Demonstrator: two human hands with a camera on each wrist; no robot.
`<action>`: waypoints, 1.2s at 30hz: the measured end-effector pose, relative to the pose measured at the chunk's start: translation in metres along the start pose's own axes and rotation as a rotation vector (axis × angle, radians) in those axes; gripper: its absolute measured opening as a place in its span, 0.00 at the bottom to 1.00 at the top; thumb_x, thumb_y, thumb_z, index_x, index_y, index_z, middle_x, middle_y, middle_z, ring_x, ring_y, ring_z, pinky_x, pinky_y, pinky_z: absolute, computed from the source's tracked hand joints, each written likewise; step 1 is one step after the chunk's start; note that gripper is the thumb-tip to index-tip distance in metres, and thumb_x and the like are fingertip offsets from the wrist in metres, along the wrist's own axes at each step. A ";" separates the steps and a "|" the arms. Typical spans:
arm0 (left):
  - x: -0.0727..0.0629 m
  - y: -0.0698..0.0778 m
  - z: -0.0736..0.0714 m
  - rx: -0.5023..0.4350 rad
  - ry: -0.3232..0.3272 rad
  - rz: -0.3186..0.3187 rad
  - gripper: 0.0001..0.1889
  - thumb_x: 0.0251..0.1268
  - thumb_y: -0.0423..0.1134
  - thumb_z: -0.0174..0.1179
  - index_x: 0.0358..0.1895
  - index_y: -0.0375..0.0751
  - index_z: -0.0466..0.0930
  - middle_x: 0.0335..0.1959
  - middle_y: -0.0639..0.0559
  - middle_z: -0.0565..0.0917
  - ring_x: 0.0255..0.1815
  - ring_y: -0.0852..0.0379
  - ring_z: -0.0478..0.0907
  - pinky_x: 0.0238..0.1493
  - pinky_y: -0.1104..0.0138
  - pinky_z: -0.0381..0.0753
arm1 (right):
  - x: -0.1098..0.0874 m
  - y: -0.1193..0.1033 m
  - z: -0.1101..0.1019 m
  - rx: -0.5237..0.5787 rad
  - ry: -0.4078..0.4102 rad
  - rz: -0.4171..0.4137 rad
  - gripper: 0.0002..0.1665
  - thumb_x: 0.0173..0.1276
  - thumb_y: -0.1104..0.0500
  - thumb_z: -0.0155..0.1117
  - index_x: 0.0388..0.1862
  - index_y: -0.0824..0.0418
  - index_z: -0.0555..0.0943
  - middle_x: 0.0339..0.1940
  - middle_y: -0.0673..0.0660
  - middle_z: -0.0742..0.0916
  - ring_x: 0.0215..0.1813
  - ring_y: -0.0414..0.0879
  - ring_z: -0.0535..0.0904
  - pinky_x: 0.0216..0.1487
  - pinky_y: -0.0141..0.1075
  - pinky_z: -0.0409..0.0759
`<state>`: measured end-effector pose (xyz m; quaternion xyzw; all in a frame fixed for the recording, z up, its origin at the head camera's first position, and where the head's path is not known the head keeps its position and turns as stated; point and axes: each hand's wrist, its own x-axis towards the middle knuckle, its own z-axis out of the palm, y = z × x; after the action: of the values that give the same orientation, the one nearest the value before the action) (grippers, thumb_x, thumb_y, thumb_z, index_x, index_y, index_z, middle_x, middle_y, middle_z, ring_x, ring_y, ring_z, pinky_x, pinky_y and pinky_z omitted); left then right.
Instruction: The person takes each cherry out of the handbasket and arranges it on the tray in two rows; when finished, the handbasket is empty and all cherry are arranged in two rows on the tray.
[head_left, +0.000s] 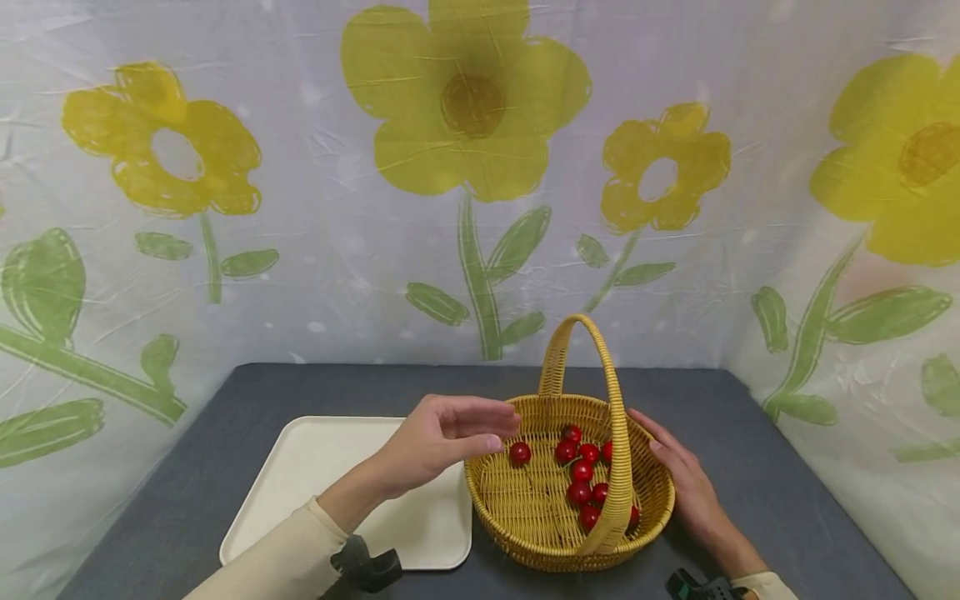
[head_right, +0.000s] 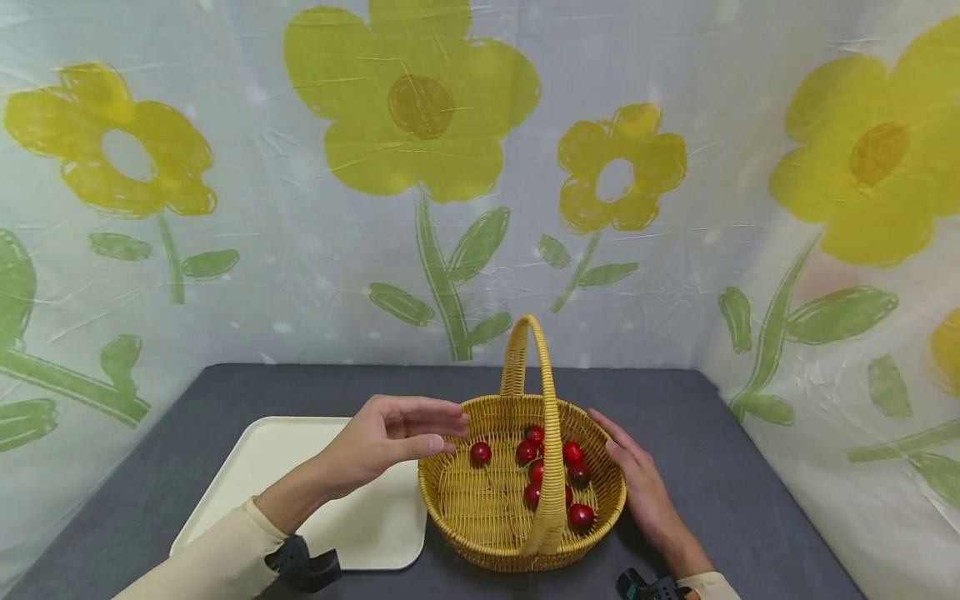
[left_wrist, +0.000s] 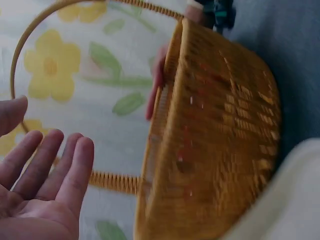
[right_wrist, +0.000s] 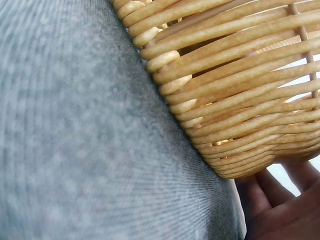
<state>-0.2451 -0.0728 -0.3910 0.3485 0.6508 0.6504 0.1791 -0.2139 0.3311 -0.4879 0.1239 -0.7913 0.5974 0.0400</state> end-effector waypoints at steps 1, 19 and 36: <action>0.005 0.001 0.006 0.016 -0.005 0.003 0.22 0.77 0.37 0.70 0.71 0.41 0.84 0.66 0.43 0.88 0.66 0.49 0.88 0.63 0.61 0.89 | 0.000 0.000 0.000 0.000 0.001 0.001 0.33 0.95 0.47 0.36 0.91 0.58 0.59 0.88 0.60 0.68 0.75 0.23 0.72 0.69 0.20 0.75; 0.090 0.011 0.059 0.552 -0.059 -0.068 0.17 0.75 0.43 0.73 0.63 0.51 0.90 0.56 0.60 0.93 0.53 0.69 0.89 0.56 0.71 0.87 | 0.000 -0.001 0.000 0.014 0.003 0.020 0.32 0.95 0.47 0.35 0.90 0.54 0.61 0.89 0.64 0.67 0.77 0.25 0.72 0.69 0.21 0.74; 0.100 -0.009 0.027 1.107 -0.317 -0.316 0.18 0.73 0.34 0.72 0.64 0.44 0.90 0.60 0.51 0.90 0.68 0.48 0.80 0.67 0.57 0.83 | -0.001 0.001 -0.001 0.043 -0.009 -0.017 0.33 0.95 0.49 0.36 0.91 0.60 0.59 0.83 0.40 0.73 0.76 0.25 0.73 0.70 0.22 0.76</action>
<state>-0.2980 0.0159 -0.3803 0.3819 0.9022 0.1201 0.1605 -0.2132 0.3323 -0.4890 0.1342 -0.7775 0.6132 0.0389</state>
